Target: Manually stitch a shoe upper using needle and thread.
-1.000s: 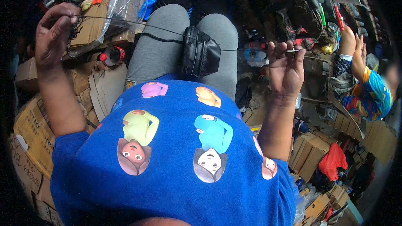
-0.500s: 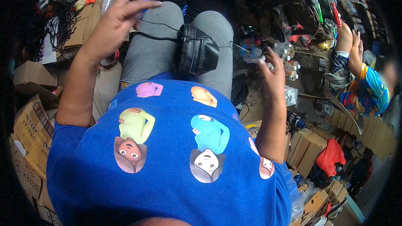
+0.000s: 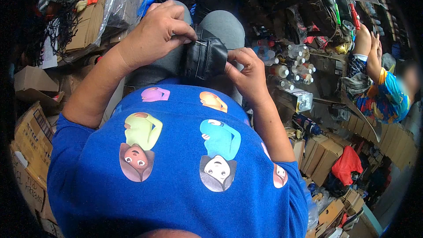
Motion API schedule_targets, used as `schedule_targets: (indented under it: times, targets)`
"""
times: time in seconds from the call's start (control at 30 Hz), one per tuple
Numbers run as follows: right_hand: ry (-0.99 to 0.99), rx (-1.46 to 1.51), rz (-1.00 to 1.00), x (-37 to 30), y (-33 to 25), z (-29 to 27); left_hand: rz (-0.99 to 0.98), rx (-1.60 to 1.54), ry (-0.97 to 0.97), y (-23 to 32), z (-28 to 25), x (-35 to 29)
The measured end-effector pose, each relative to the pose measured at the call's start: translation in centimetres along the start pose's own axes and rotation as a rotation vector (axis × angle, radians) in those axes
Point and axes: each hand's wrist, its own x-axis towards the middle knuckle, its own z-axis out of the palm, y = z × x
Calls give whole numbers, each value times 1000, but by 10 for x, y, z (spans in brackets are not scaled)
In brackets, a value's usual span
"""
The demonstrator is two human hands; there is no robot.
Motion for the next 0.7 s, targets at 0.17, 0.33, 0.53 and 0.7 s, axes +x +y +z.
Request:
schedule_targets:
  times: [0.17,0.33,0.53,0.7]
  targets:
    - [0,4,-12,-1,1,-1,55,106,-3,8,-5,5]
    - [0,30,-52,0,2,1,300,266,-29,13,-12,19]
    - [-60,-39,-140,5,0,0,360,121,-276,11,-13,40]
    - [-34,-39,-132,7,-3,0,244,26,-291,0,-19,29]
